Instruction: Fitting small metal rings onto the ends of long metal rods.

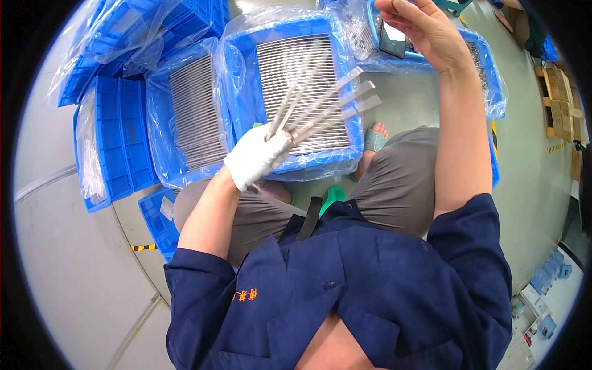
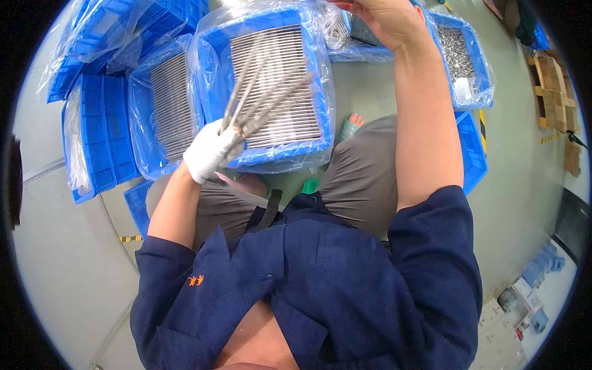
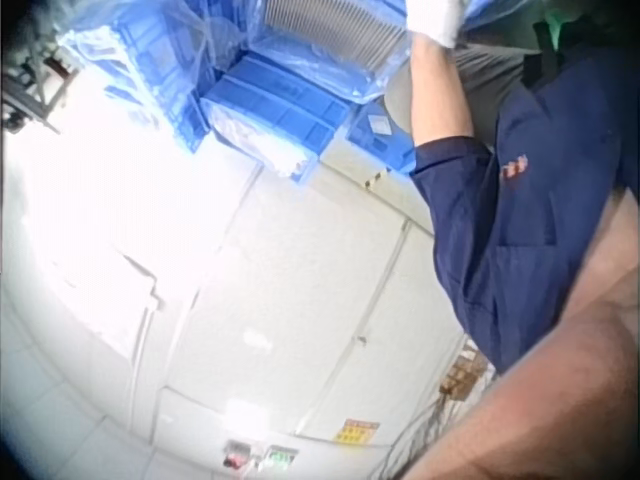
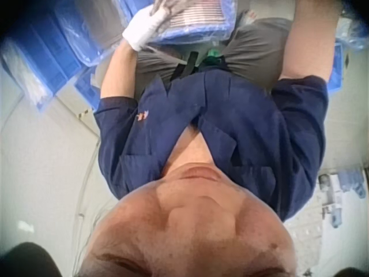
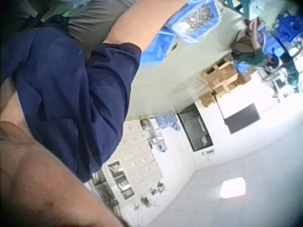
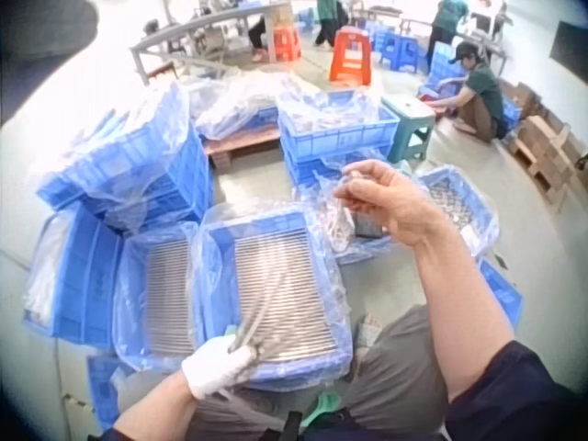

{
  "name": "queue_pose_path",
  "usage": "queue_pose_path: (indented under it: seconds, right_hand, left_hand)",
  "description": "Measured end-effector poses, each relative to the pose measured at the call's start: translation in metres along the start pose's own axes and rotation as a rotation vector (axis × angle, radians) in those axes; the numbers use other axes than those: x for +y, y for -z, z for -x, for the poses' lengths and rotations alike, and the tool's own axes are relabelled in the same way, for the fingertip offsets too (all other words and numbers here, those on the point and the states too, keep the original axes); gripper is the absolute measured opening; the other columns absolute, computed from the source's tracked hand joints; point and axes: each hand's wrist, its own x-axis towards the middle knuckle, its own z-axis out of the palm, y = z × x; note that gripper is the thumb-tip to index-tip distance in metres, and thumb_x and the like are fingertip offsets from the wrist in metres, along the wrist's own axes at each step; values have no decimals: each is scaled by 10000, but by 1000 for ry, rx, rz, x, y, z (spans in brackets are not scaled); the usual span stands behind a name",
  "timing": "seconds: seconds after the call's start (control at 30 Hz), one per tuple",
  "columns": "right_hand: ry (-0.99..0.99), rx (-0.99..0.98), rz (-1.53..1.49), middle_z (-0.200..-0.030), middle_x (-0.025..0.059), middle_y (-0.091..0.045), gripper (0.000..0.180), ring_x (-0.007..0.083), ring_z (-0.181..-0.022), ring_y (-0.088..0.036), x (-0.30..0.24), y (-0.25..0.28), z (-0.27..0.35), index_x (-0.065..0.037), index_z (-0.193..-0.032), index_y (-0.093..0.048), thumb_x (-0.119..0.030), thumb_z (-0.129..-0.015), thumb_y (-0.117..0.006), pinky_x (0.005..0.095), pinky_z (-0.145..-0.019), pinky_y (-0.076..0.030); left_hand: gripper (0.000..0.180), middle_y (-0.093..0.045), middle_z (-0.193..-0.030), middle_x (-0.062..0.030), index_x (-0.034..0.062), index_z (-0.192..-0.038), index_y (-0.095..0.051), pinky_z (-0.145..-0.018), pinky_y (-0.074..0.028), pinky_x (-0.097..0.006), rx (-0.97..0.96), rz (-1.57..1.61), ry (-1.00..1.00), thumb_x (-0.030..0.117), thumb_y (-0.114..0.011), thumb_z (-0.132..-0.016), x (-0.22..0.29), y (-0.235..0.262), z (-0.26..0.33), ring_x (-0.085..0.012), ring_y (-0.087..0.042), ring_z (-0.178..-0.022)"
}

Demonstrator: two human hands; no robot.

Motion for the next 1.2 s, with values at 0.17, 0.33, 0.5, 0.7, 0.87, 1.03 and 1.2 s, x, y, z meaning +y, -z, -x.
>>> queue_pose_path:
  seconds: [0.17, 0.33, 0.5, 0.7, 0.87, 1.03, 1.2]
  right_hand:
    - [-141, 62, -112, -884, 82, -599, 365, 119, -790, -562, -19, -64, 10, -1, -1061, -475, -149, -771, -639, 212, -698, -438]
    - [-108, 11, -121, -871, 71, -597, 369, 104, -760, -541, -23, -71, 15, 4, -1057, -473, -156, -769, -639, 213, -700, -427]
    - [-41, -18, -138, -853, 60, -593, 362, 100, -752, -538, -22, -71, 18, -1, -1041, -487, -157, -758, -650, 216, -681, -426]
    - [-19, -28, -146, -841, 58, -595, 352, 100, -733, -536, -21, -68, 22, -2, -1024, -500, -159, -752, -658, 215, -667, -425]
    - [-19, -5, -161, -809, 48, -586, 366, 102, -726, -532, -22, -65, 25, 1, -1029, -498, -154, -744, -666, 221, -658, -426]
    - [-29, -14, -118, -802, 43, -581, 358, 105, -729, -531, -19, -70, 21, 2, -1023, -503, -153, -744, -667, 223, -662, -427]
    - [-50, 11, -82, -806, 43, -579, 353, 104, -729, -529, -25, -68, 25, 4, -1019, -507, -155, -746, -666, 223, -663, -427]
  left_hand:
    - [197, -500, -578, -45, 43, -798, -528, -444, -388, -277, 185, -253, 14, 228, -583, -761, -28, 21, -25, -154, -463, -458]
    - [227, -606, -834, -171, 88, -918, -565, -703, -447, -414, 408, -1303, -64, 258, -459, -812, -57, 31, -52, -340, -579, -762]
    - [181, -607, -805, -153, 117, -910, -572, -670, -455, -408, 281, -1555, -166, 173, -477, -766, -74, 28, -62, -308, -594, -755]
    - [208, -609, -830, -159, 113, -923, -576, -677, -455, -396, 164, -1526, -241, 153, -442, -768, -98, 20, -74, -314, -591, -767]
    - [268, -610, -862, -145, 139, -1000, -562, -702, -459, -383, 43, -1539, -228, 138, -479, -744, -111, 17, -92, -307, -587, -793]
    - [248, -590, -958, -154, 137, -988, -566, -775, -438, -389, -44, -1475, -201, 227, -492, -770, -121, 7, -110, -298, -562, -898]
    - [340, -596, -967, -130, 133, -1019, -554, -791, -437, -381, -43, -1480, -148, 285, -596, -718, -116, -2, -121, -297, -559, -908]
